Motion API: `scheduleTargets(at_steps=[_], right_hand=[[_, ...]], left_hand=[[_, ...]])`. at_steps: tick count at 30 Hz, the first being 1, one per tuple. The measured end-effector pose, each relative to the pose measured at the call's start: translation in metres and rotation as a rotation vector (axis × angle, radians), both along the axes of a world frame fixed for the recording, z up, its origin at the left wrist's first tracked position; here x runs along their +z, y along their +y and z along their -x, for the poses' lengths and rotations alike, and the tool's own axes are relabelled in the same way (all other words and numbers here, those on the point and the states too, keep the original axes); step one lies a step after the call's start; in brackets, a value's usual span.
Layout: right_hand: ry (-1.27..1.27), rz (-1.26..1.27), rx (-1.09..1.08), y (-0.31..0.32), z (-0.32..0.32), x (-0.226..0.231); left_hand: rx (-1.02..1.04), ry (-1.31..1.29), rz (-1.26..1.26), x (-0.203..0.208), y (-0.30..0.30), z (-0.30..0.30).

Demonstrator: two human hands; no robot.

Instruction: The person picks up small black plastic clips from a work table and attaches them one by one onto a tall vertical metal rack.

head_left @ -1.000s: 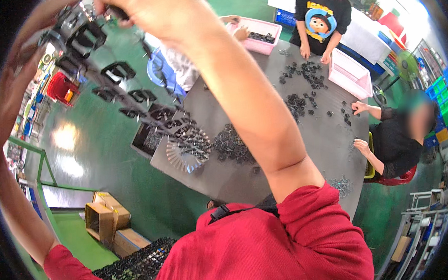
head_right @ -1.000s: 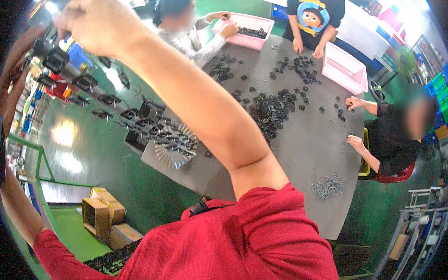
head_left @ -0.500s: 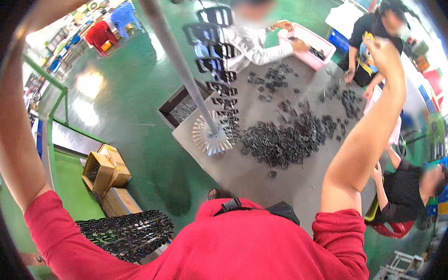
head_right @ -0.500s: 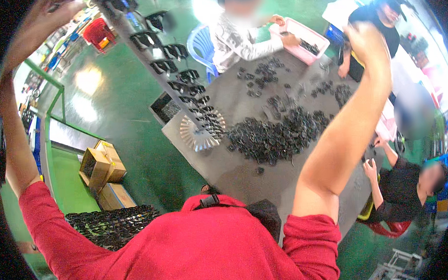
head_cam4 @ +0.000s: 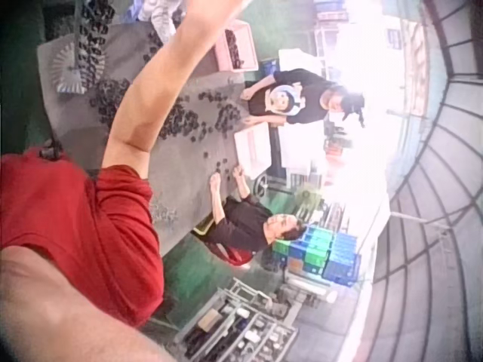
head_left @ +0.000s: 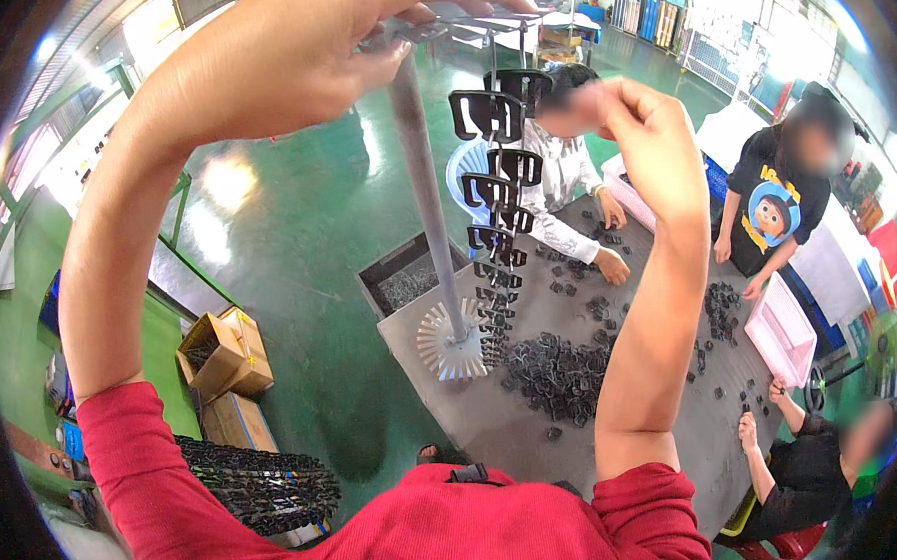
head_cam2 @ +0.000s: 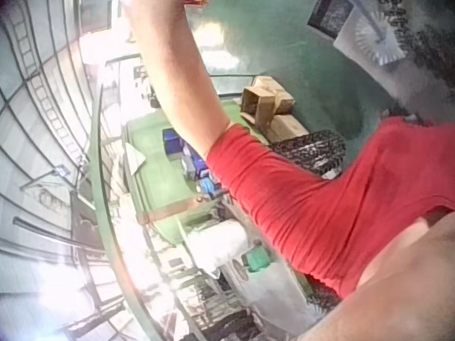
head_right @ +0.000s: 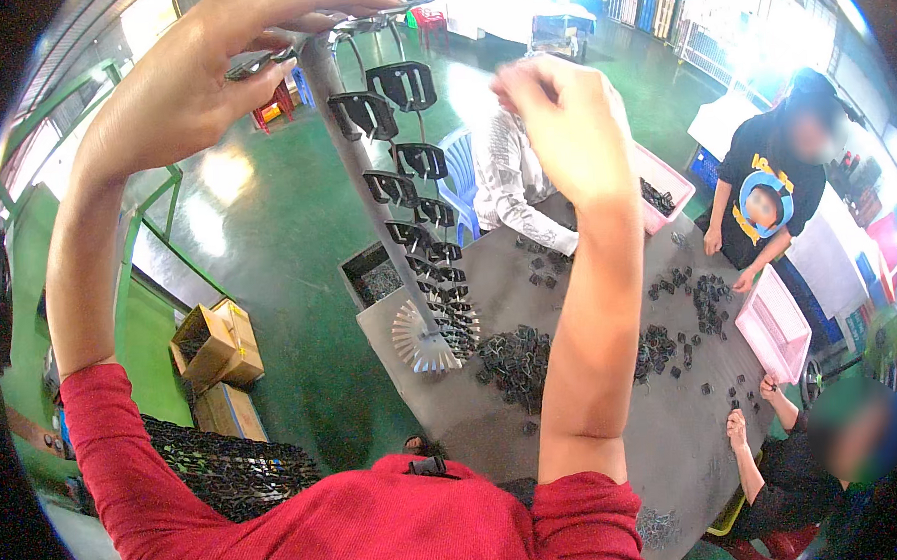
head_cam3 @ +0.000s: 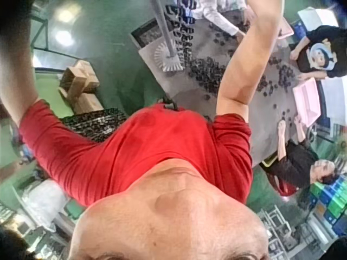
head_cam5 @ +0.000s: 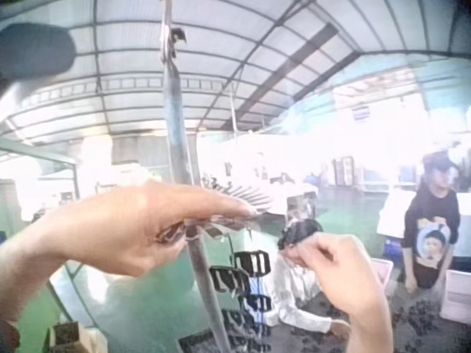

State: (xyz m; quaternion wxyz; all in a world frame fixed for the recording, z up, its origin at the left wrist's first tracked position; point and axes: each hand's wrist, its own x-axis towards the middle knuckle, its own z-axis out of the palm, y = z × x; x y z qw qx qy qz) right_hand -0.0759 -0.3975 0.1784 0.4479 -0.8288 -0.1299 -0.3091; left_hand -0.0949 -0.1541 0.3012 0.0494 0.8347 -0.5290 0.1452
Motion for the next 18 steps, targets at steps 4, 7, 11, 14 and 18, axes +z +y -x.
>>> scheduleTargets(at_steps=[4, 7, 11, 14, 18], right_hand=[[0.087, -0.401, 0.795, 0.033, -0.002, 0.016], [0.095, -0.439, 1.138, 0.032, -0.028, 0.016], [0.167, -0.507, 1.291, 0.03, -0.035, 0.015], [0.095, -0.574, 1.175, 0.036, -0.018, 0.015], [-0.169, -0.497, 0.602, 0.037, 0.011, 0.011]], left_hand=[[0.06, 0.033, 0.043, -0.001, -0.004, 0.013], [0.13, 0.08, 0.061, 0.0, -0.006, 0.014], [-0.09, 0.005, 0.207, -0.013, -0.003, -0.004], [-0.102, -0.087, 0.142, -0.011, 0.003, -0.009], [0.097, 0.097, 0.099, 0.0, -0.006, 0.015]])
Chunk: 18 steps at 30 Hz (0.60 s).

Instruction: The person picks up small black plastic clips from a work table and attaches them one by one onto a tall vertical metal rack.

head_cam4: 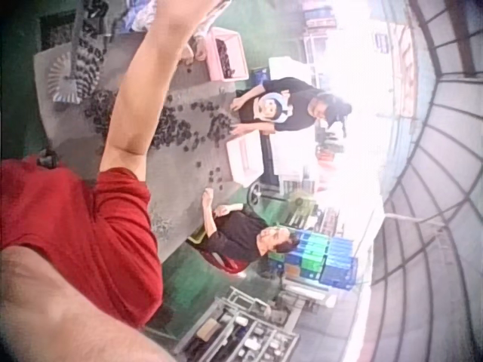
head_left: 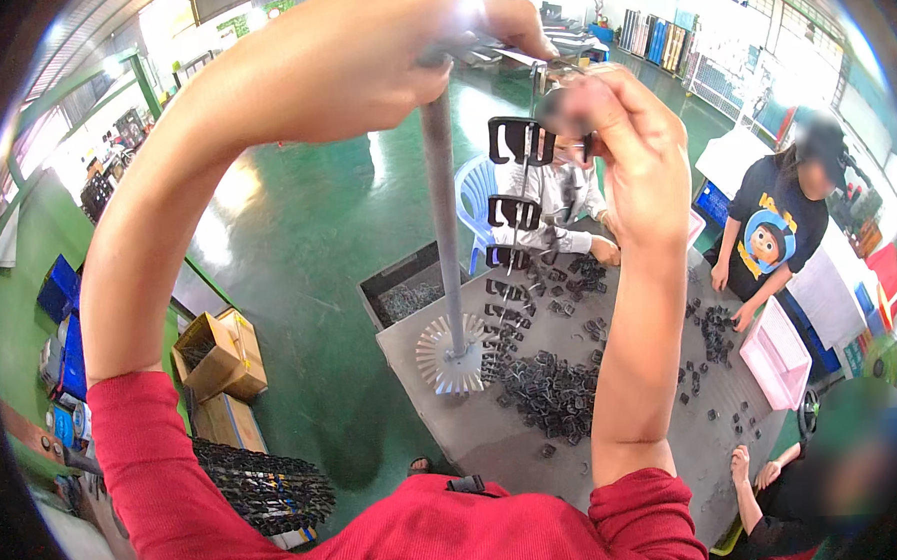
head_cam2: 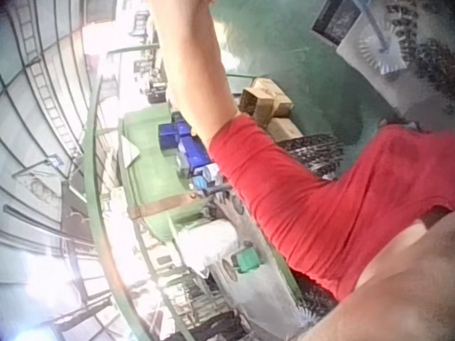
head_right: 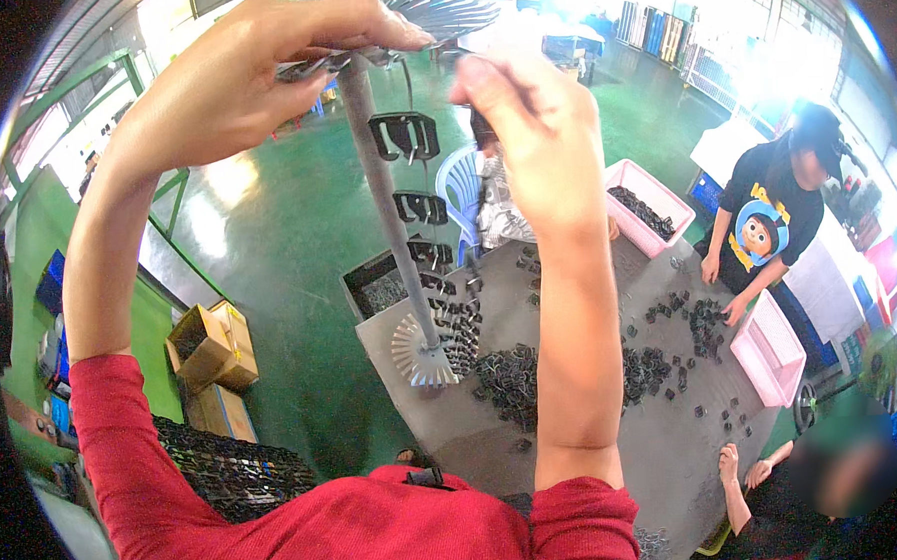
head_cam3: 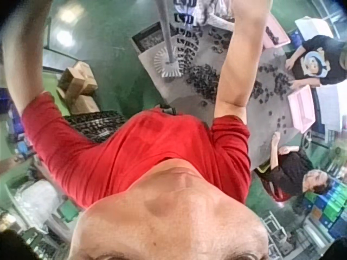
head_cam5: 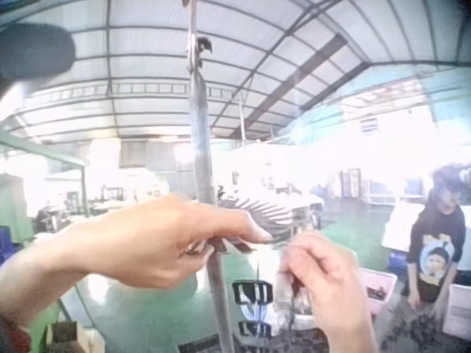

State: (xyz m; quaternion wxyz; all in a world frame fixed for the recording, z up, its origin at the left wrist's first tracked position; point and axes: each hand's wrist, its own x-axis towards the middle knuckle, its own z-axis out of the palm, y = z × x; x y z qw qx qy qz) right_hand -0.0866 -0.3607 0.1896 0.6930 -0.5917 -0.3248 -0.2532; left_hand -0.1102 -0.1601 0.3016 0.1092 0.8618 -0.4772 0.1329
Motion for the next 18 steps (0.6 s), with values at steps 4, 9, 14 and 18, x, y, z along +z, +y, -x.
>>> scheduleTargets(at_steps=[4, 9, 14, 18], right_hand=[[-0.004, 0.01, -0.502, -0.027, 0.019, -0.009], [0.34, 0.382, -1.149, -0.133, 0.056, -0.015], [0.849, 1.143, -1.41, -0.182, 0.074, -0.039], [0.424, 0.825, -1.005, -0.11, 0.044, -0.027]], left_hand=[[-0.012, 0.009, -0.024, 0.001, 0.007, -0.01], [-0.151, 0.14, -0.116, 0.023, 0.005, -0.004], [-0.257, -0.084, -0.195, 0.011, 0.008, -0.015], [-0.215, -0.055, -0.14, 0.007, 0.006, -0.013]])
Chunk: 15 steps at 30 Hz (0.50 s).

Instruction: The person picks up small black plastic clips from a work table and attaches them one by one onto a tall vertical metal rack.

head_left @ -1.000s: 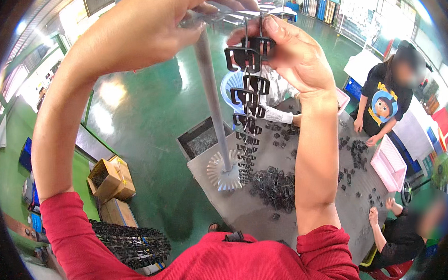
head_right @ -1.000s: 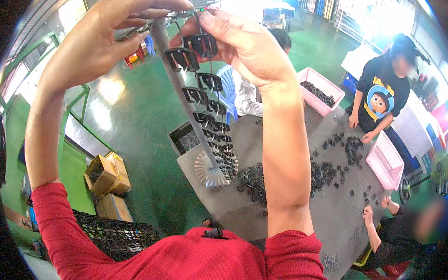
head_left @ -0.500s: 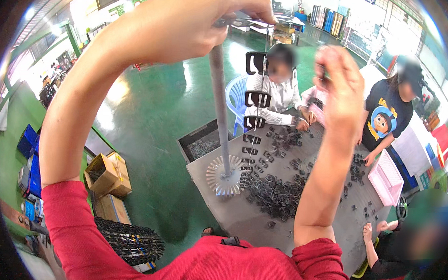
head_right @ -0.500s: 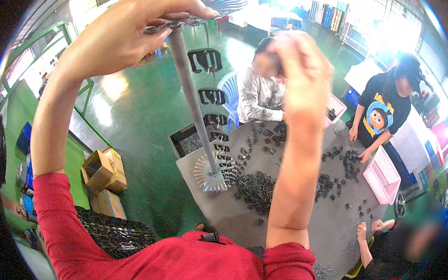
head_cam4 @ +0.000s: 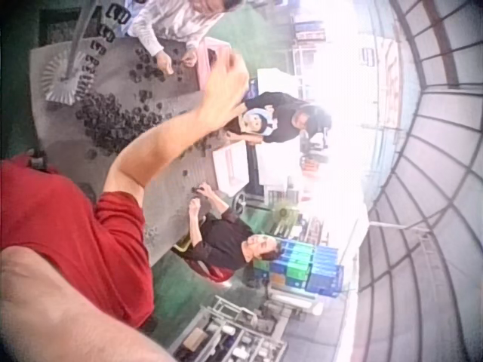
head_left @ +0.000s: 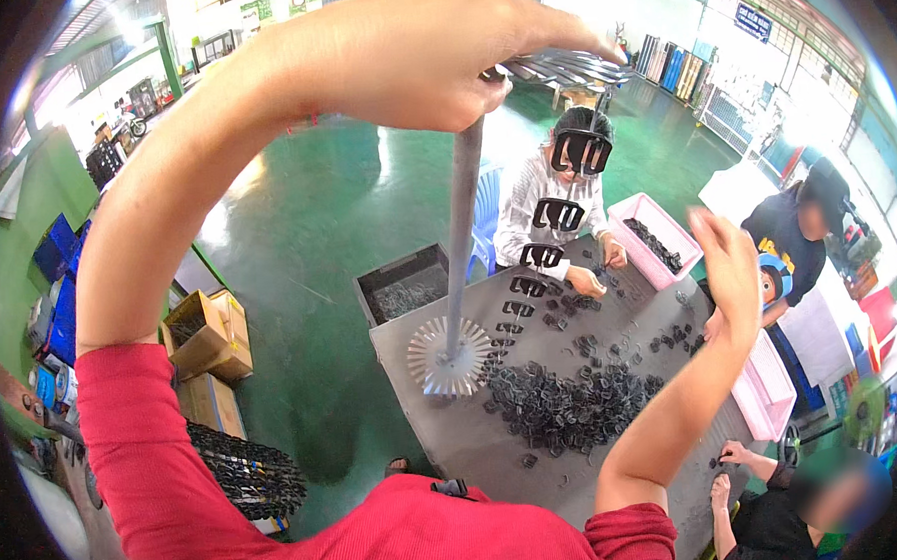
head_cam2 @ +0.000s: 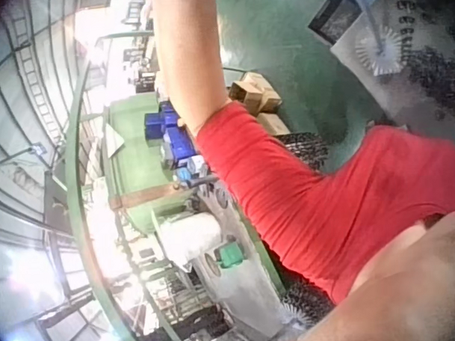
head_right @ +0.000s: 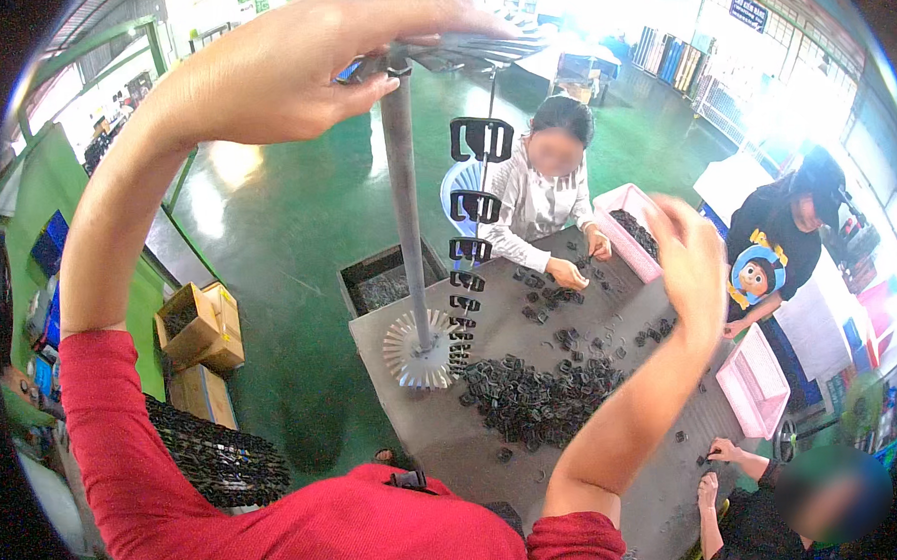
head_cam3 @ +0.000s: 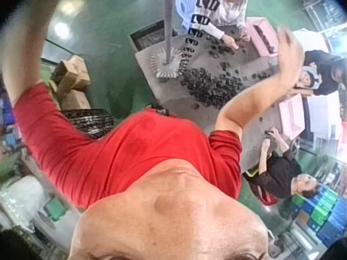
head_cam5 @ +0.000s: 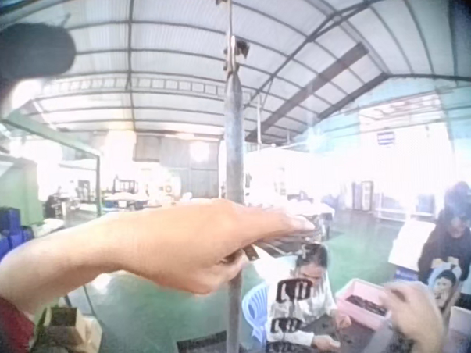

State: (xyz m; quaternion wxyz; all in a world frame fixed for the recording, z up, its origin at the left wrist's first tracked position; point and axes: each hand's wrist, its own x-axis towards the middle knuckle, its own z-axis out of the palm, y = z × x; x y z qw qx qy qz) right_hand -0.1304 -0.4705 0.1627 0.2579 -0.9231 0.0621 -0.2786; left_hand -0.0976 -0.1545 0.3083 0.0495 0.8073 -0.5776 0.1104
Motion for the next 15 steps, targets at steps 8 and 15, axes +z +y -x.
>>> scheduleTargets(at_steps=[8, 15], right_hand=[[0.021, -1.081, 1.615, 0.109, -0.084, 0.011], [0.069, -1.27, 2.138, 0.154, -0.098, 0.008]], left_hand=[[-0.236, -0.361, 0.283, -0.025, 0.005, -0.022], [-0.157, -0.284, 0.288, -0.026, 0.02, -0.01]])
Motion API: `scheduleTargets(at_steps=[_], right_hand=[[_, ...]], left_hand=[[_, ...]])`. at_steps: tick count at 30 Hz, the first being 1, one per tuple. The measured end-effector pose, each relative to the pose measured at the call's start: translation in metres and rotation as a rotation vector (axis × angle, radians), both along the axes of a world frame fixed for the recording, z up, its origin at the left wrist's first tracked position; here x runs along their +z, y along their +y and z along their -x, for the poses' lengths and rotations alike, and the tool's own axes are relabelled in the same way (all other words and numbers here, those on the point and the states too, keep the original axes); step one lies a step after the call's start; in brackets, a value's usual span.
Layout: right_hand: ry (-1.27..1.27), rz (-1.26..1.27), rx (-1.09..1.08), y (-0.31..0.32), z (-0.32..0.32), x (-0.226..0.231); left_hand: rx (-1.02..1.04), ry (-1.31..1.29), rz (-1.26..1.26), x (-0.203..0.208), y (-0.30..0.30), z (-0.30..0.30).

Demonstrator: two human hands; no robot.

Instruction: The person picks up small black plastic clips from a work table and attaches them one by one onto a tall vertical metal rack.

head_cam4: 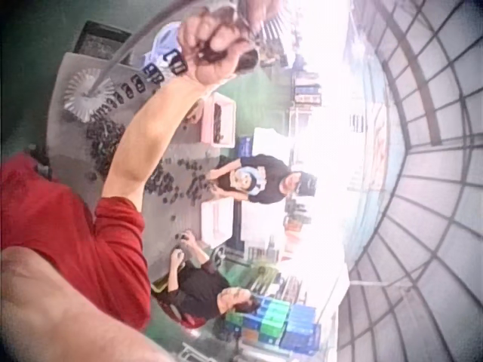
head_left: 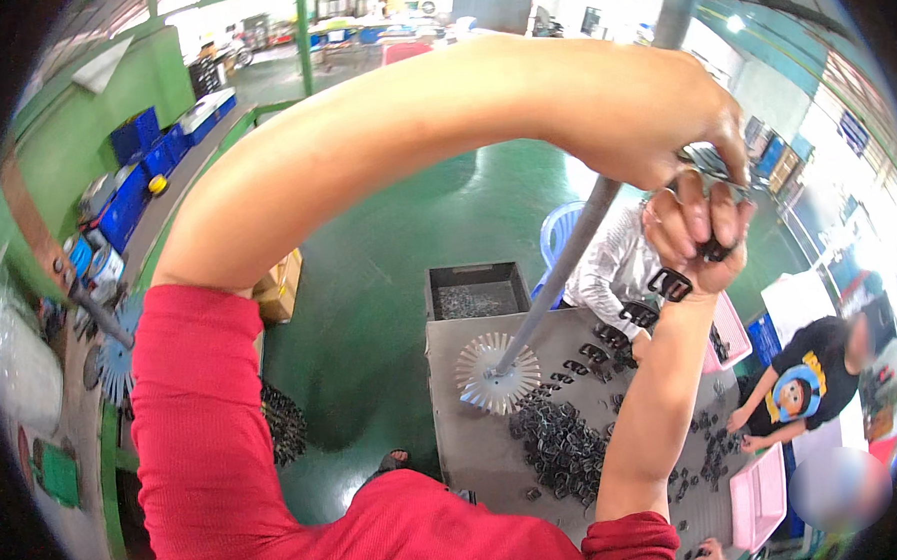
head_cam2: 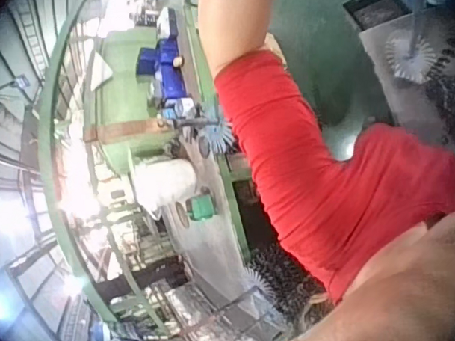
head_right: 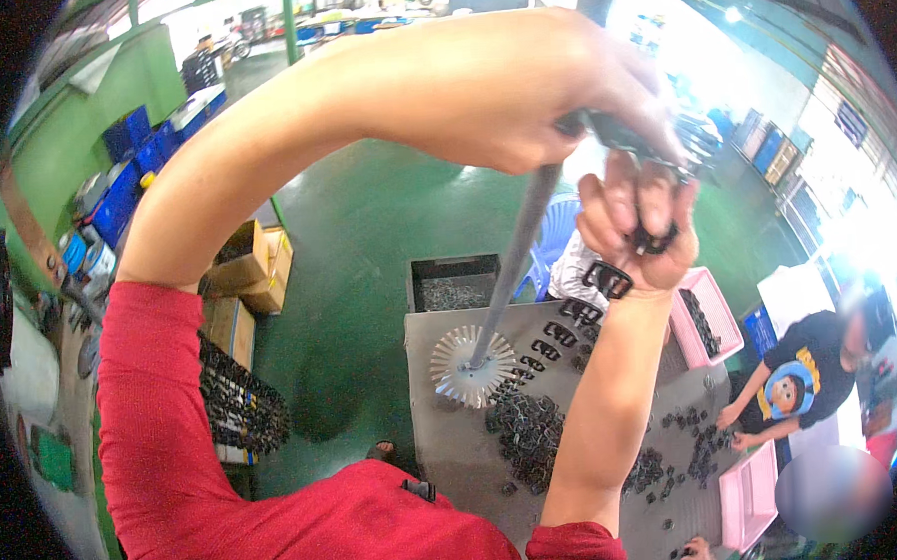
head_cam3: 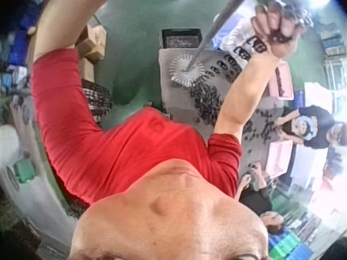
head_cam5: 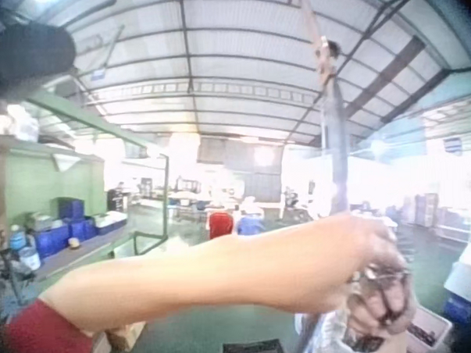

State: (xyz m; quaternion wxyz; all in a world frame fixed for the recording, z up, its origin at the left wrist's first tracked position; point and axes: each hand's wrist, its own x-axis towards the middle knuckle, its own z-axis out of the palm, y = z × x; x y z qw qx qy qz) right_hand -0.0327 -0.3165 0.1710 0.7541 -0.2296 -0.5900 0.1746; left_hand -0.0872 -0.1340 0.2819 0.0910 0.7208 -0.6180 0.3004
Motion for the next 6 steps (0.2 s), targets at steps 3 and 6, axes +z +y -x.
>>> scheduleTargets(at_steps=[3, 6], right_hand=[[-0.006, -0.042, 0.027, 0.008, 0.013, 0.005], [0.071, 0.019, -0.184, 0.003, 0.016, 0.003]], left_hand=[[0.103, 0.091, -0.064, 0.004, 0.01, 0.015], [0.284, 0.206, -0.145, 0.009, 0.005, 0.017]])
